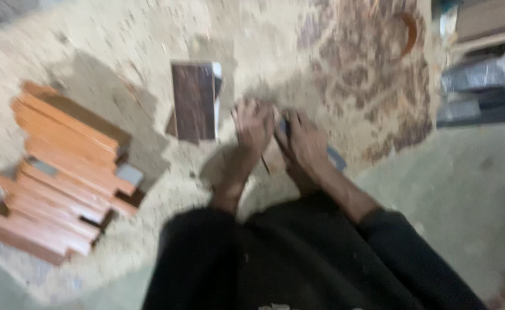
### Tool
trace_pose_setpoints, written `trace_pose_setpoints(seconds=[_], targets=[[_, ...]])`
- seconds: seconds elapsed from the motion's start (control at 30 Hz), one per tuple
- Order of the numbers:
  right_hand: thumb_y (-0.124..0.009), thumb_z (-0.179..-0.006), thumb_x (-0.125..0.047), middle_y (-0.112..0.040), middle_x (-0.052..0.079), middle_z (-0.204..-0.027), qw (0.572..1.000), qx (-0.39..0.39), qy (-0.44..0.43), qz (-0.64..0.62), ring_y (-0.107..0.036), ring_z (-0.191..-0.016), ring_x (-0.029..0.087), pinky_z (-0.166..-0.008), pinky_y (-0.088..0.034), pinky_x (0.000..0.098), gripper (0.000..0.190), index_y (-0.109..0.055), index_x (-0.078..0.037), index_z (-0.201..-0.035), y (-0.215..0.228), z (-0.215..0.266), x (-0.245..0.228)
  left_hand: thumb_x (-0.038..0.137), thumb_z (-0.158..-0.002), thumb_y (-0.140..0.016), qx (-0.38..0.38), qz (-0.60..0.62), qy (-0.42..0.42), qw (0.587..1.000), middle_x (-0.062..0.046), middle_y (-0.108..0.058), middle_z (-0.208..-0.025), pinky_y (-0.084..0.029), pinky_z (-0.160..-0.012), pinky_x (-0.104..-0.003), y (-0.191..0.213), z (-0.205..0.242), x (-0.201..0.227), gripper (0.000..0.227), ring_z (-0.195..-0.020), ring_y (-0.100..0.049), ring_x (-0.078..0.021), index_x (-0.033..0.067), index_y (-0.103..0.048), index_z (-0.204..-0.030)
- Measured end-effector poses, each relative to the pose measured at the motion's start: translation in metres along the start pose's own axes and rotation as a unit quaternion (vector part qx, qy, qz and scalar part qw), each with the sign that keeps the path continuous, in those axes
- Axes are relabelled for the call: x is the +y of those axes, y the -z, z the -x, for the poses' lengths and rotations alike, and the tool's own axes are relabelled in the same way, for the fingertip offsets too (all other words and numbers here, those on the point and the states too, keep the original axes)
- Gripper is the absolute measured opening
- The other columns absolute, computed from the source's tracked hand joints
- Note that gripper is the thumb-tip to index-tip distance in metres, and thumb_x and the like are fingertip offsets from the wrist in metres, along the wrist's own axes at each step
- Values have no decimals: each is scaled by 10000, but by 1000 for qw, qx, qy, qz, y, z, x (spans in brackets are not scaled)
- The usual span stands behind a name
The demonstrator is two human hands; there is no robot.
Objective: The person smooths small rectangular wooden pieces on a workbench using a hand scraper. They repeatedly pick up pieces, scrape their surfaces and edges, flip them over, and place them back on the bench. The person handles the pieces one at a time and occasionally adjusts their position on the bench.
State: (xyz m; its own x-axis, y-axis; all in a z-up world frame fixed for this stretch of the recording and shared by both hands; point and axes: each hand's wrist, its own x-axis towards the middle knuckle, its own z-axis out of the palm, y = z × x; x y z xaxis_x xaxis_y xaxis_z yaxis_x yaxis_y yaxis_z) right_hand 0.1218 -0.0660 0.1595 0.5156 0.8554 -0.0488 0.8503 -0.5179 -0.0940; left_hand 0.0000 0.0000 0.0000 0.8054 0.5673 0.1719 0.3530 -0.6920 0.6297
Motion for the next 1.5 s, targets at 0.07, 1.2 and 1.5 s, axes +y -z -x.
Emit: trace_pose_setpoints(seconds=[0.07,1.2,1.5], targets=[[-655,-925,-414,-681,126,-1182,998,8,-54,-31,-731,-876,323,-623,-576,386,419,-605,-180,-1269,11,55,-20,230,-937,-724,35,50,-5,998,-72,-637,-987,-409,-917,-453,35,-21,22,167,-1010,-558,-306,165,-782,-1079],[-612,-1012,-314,-591,206,-1375,875,-90,-230,-417,-621,-1146,325,-888,-528,452,571,-461,-114,-1525,21,257,-59,153,-803,-783,12,103,-72,992,-157,-674,-1162,-453,-947,-450,127,-45,57,355,-1073,-578,-362,36,-727,-1134],[-606,-984,-328,-496,25,-1566,985,-128,-108,-43,-691,-654,375,-457,-569,441,519,-514,-196,-1478,47,190,-76,137,-908,-740,-45,140,-3,989,-144,-711,-1107,-480,-991,-476,51,-25,8,173,-1085,-619,-363,62,-793,-1055]])
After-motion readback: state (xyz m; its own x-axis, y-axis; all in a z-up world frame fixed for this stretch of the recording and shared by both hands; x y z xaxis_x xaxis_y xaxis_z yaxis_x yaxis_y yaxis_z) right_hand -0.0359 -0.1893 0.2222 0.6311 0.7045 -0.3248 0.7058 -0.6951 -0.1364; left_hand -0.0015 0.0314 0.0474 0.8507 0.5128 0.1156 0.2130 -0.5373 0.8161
